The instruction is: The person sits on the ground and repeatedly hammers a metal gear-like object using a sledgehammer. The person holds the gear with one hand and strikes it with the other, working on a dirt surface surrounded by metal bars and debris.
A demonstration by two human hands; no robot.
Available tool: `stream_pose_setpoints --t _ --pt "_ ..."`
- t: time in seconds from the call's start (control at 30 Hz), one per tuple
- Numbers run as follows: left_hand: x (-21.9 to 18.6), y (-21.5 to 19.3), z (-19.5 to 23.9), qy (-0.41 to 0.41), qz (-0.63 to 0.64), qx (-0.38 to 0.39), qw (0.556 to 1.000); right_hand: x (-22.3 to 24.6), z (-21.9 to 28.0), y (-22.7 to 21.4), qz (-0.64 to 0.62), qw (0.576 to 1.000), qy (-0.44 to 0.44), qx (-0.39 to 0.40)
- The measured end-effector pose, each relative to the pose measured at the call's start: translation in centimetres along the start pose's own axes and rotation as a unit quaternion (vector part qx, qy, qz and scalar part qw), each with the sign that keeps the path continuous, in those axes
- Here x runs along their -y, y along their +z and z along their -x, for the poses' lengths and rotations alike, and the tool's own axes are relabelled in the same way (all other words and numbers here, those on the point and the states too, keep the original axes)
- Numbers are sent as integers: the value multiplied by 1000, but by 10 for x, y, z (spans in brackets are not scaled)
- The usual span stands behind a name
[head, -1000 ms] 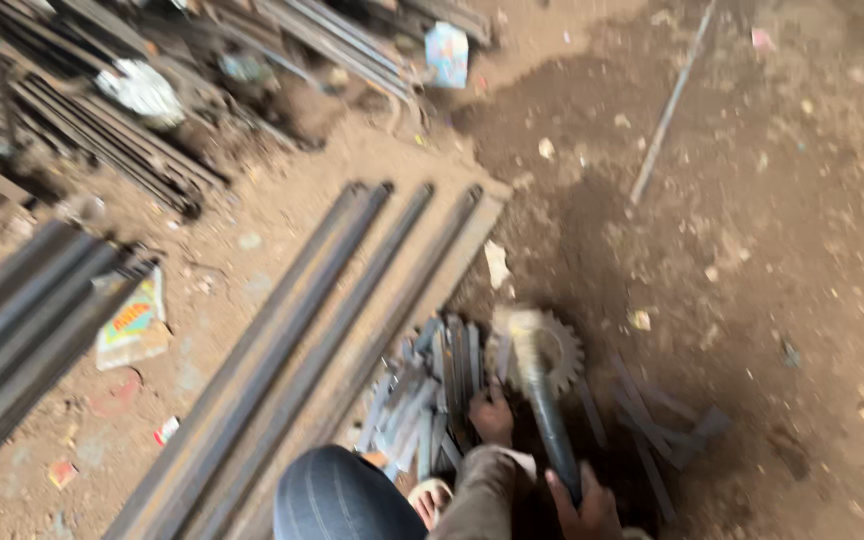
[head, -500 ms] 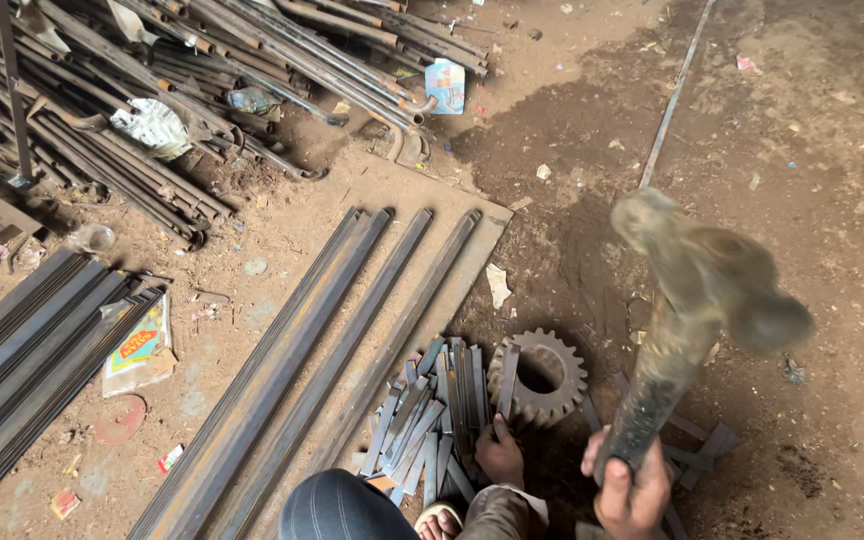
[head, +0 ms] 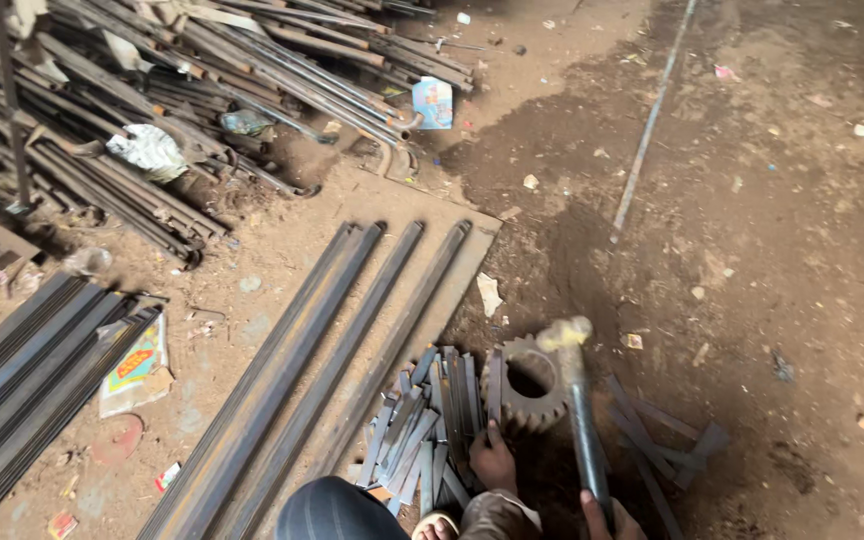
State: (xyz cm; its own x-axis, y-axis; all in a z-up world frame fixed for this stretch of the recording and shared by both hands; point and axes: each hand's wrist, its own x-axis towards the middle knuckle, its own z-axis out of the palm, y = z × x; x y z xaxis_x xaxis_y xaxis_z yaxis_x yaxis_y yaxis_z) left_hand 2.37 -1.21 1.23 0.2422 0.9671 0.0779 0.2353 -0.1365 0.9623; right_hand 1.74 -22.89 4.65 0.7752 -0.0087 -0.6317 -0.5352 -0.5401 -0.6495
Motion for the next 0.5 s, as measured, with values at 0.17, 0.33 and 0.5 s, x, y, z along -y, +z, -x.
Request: stream_pose_setpoints --t 0.17,0.33,0.5 --pt "-11 20 1 -90 134 131 978 -6 3 -26 -66 984 154 64" --pt "-20 42 5 -135 214 218 943 -13 10 -39 15 991 59 122" --pt "-26 56 5 -237 273 263 895 -18 12 -33 213 971 42 99"
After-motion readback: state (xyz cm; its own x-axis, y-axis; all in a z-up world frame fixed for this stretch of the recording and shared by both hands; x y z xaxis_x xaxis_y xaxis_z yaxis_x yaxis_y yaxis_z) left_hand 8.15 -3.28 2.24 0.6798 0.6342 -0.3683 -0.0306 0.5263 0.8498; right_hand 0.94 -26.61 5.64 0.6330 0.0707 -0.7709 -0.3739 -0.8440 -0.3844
